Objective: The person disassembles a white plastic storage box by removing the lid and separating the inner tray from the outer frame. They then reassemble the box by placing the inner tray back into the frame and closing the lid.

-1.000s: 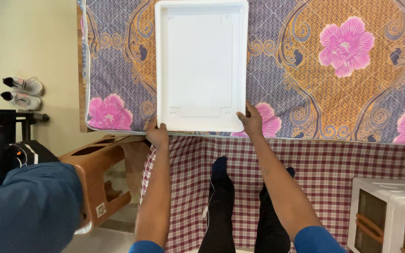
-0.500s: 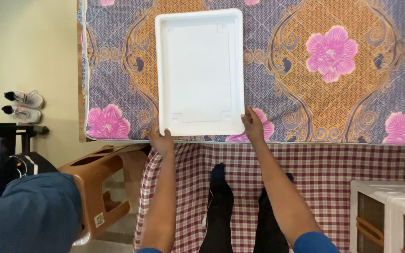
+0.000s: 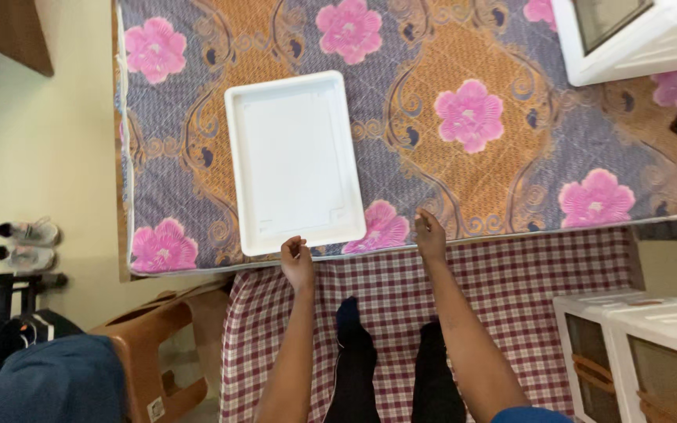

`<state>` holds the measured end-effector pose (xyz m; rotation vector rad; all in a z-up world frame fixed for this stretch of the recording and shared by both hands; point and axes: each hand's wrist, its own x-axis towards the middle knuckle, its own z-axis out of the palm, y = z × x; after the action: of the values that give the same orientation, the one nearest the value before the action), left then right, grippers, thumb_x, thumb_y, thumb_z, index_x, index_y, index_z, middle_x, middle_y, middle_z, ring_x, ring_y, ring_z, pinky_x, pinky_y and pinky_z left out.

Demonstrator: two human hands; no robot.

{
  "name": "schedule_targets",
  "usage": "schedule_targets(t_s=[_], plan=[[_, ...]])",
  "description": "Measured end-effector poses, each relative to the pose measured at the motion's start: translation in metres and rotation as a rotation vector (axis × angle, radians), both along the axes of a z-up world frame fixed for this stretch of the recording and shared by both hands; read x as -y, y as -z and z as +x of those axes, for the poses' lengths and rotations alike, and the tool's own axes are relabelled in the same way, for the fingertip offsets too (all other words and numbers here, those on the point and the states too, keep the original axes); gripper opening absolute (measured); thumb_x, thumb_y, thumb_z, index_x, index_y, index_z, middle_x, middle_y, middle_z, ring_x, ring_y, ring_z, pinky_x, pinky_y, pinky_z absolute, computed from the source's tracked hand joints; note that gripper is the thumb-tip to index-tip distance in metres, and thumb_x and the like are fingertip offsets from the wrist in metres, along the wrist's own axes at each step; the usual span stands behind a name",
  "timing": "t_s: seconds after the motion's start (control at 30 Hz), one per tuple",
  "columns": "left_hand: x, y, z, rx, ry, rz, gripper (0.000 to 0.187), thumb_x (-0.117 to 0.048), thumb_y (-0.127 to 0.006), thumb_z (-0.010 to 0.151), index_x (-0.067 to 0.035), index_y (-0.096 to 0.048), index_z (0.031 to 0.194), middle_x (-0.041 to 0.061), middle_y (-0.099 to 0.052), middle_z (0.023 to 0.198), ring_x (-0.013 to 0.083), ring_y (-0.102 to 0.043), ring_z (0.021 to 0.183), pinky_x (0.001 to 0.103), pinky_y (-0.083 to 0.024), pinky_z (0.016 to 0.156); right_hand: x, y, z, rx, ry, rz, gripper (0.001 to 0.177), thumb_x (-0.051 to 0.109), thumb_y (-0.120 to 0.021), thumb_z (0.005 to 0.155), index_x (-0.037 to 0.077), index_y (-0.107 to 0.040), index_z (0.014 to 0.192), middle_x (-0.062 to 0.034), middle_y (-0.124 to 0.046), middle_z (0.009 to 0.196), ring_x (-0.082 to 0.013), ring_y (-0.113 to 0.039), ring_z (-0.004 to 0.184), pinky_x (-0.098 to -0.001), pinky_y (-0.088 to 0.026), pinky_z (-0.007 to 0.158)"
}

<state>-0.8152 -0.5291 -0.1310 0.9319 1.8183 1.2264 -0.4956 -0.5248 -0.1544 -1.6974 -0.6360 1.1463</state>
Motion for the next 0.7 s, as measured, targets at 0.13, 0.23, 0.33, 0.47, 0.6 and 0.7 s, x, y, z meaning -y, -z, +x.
schedule_targets(t_s=[0.13,0.23,0.33,0.47,0.6,0.7], plan=[[-0.013,-0.012,0.047,0.32,0.142,0.05,0.023,-0.007,-0.061,0.097,-0.001,-0.064,0.118,0.009,-0.072,0.109,0.0148,-0.067,0.095,0.029,-0.057,0.08,0.014,-0.045,0.049,-0.031,0.094,-0.042,0.041,0.032,-0.062,0.104,0.01,-0.061,0.138,0.0012,-0.066,0.106,-0.0086,-0.064,0.087,-0.0252,-0.058,0.069],[-0.02,-0.036,0.091,0.514,0.235,0.065,0.022,-0.008,-0.061,0.098,-0.001,-0.064,0.118,0.01,-0.072,0.108,0.0148,-0.067,0.092,0.029,-0.057,0.079,0.02,-0.076,0.084,-0.104,0.178,0.126,0.038,0.029,-0.063,0.104,0.009,-0.064,0.136,-0.0009,-0.065,0.105,-0.009,-0.061,0.084,-0.0253,-0.055,0.066],[-0.029,-0.071,0.139,0.594,0.289,0.033,0.023,-0.01,-0.063,0.098,-0.001,-0.065,0.119,0.01,-0.073,0.107,0.0151,-0.067,0.09,0.029,-0.057,0.078,0.025,-0.111,0.123,-0.097,0.253,0.086,0.036,0.029,-0.061,0.103,0.01,-0.065,0.133,0.0005,-0.069,0.108,-0.0086,-0.063,0.084,-0.0245,-0.054,0.066],[-0.039,-0.107,0.199,0.675,0.359,0.021,0.026,-0.013,-0.066,0.097,-0.002,-0.065,0.12,0.009,-0.073,0.105,0.0145,-0.07,0.091,0.029,-0.058,0.078,0.034,-0.153,0.171,-0.155,0.288,0.207,0.034,0.028,-0.063,0.103,0.008,-0.066,0.131,-0.0014,-0.069,0.106,-0.0093,-0.06,0.082,-0.026,-0.051,0.065],[-0.047,-0.132,0.257,0.726,0.405,0.021,0.025,-0.012,-0.067,0.097,-0.003,-0.065,0.119,0.007,-0.072,0.103,0.0139,-0.067,0.088,0.027,-0.055,0.075,0.041,-0.186,0.222,-0.088,0.298,0.186,0.034,0.029,-0.061,0.103,0.009,-0.066,0.13,-0.0009,-0.071,0.108,-0.0081,-0.063,0.085,-0.0251,-0.053,0.067],[-0.044,-0.143,0.297,0.664,0.439,-0.004,0.024,-0.014,-0.064,0.096,-0.005,-0.065,0.118,0.005,-0.073,0.102,0.0126,-0.067,0.087,0.027,-0.055,0.074,0.046,-0.2,0.26,-0.077,0.303,0.249,0.034,0.028,-0.061,0.102,0.008,-0.066,0.13,-0.0009,-0.071,0.107,-0.0091,-0.063,0.084,-0.0256,-0.053,0.067]])
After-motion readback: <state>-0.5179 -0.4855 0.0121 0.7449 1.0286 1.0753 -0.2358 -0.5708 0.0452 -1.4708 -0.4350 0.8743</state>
